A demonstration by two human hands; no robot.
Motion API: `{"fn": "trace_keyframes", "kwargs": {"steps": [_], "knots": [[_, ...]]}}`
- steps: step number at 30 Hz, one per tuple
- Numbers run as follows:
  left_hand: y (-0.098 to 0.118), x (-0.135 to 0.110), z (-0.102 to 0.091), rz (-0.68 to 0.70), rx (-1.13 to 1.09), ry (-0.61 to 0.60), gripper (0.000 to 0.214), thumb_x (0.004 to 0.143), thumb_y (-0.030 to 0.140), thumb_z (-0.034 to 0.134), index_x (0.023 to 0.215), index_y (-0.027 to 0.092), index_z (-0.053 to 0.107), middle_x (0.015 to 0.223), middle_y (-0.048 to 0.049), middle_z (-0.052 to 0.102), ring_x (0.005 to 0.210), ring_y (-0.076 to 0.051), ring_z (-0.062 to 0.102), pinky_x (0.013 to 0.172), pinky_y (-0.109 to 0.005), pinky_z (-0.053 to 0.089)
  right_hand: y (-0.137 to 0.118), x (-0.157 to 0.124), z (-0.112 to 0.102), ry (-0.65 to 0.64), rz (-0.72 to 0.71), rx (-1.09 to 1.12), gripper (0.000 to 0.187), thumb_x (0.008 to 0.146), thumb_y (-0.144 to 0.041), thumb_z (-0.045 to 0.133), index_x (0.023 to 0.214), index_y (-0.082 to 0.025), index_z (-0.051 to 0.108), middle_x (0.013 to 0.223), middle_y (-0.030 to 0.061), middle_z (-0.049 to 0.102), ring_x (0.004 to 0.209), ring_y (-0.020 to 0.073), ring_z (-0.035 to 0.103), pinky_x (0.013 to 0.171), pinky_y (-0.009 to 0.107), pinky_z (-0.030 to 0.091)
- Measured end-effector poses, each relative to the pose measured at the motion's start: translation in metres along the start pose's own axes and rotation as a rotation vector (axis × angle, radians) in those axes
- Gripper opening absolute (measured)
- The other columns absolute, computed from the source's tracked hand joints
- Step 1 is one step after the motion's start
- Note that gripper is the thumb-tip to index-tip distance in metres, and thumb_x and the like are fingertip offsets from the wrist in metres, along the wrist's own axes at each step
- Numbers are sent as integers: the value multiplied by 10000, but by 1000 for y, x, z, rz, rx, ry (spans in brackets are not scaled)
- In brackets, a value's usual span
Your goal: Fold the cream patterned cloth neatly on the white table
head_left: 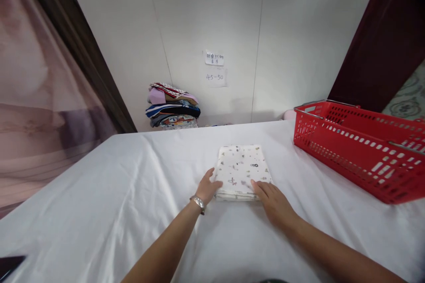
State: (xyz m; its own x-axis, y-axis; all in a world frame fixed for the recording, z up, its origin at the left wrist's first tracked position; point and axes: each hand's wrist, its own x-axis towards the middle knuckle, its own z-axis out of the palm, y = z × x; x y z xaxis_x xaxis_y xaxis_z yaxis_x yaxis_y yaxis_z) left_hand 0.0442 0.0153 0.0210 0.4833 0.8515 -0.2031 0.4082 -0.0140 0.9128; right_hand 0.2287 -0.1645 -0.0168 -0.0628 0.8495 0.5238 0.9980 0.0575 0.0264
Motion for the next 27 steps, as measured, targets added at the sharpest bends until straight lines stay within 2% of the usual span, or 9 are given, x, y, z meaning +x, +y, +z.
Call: {"fn": "trace_keyframes", "kwargs": {"steps": [4, 7, 10, 12, 15, 19, 23, 27], "knots": [[-20, -13, 2, 291, 470, -9, 516, 788, 188, 478, 1298, 174, 400, 1421, -121, 299, 985, -192, 576, 911, -349, 419, 4, -5, -3, -28, -74, 42, 691, 746, 54, 366, 1387, -190, 278, 1103, 100, 574, 971, 210, 536, 797, 355, 469], [-23, -27, 3, 484, 708, 17, 452, 855, 298, 420, 1293, 187, 401, 1455, -118, 231, 1019, -215, 567, 894, -394, 433, 7, -4, -5, -47, -81, 46, 744, 710, 79, 330, 1401, -183, 242, 1105, 104, 574, 960, 213, 536, 776, 363, 481], [-22, -41, 4, 771, 882, 18, 609, 780, 410, 548, 1323, 209, 356, 1454, -107, 250, 1245, -282, 368, 994, -472, 331, 9, 1, -9, -56, -85, 55, 751, 698, 81, 330, 1397, -184, 253, 1112, 105, 574, 960, 214, 540, 778, 362, 485], [-22, -47, 8, 900, 977, -19, 673, 740, 366, 600, 1340, 229, 327, 1456, -86, 256, 1306, -281, 263, 1041, -499, 250, 10, 5, -12, -57, -103, 71, 734, 710, 69, 337, 1391, -196, 266, 1123, 102, 574, 972, 212, 542, 783, 366, 488], [-22, -49, 19, 946, 1057, -18, 622, 768, 226, 536, 1349, 233, 315, 1457, -59, 261, 1313, -242, 253, 1065, -481, 209, 12, 10, -17, -52, -118, 85, 715, 723, 54, 334, 1385, -209, 271, 1117, 98, 579, 977, 208, 547, 774, 380, 498], [-15, -44, 40, 973, 1090, 61, 615, 765, 112, 456, 1353, 220, 314, 1432, -54, 316, 1278, -227, 313, 1059, -483, 214, 14, 21, -28, -41, -113, 49, 682, 724, 46, 336, 1359, -204, 320, 1109, 93, 580, 980, 211, 543, 783, 395, 492], [-4, -41, 63, 1000, 1055, 137, 639, 748, 147, 494, 1356, 201, 303, 1391, -73, 377, 1212, -235, 385, 1040, -495, 252, 16, 34, -39, -2, -104, -5, 618, 752, 32, 342, 1329, -189, 370, 1102, 98, 581, 982, 213, 537, 817, 404, 469], [0, -39, 79, 978, 1034, 234, 612, 764, 152, 490, 1346, 193, 307, 1342, -87, 430, 1144, -228, 441, 1016, -494, 294, 16, 38, -41, 9, -120, -15, 579, 770, 27, 342, 1310, -175, 394, 1100, 107, 578, 987, 215, 526, 821, 404, 458]]}}
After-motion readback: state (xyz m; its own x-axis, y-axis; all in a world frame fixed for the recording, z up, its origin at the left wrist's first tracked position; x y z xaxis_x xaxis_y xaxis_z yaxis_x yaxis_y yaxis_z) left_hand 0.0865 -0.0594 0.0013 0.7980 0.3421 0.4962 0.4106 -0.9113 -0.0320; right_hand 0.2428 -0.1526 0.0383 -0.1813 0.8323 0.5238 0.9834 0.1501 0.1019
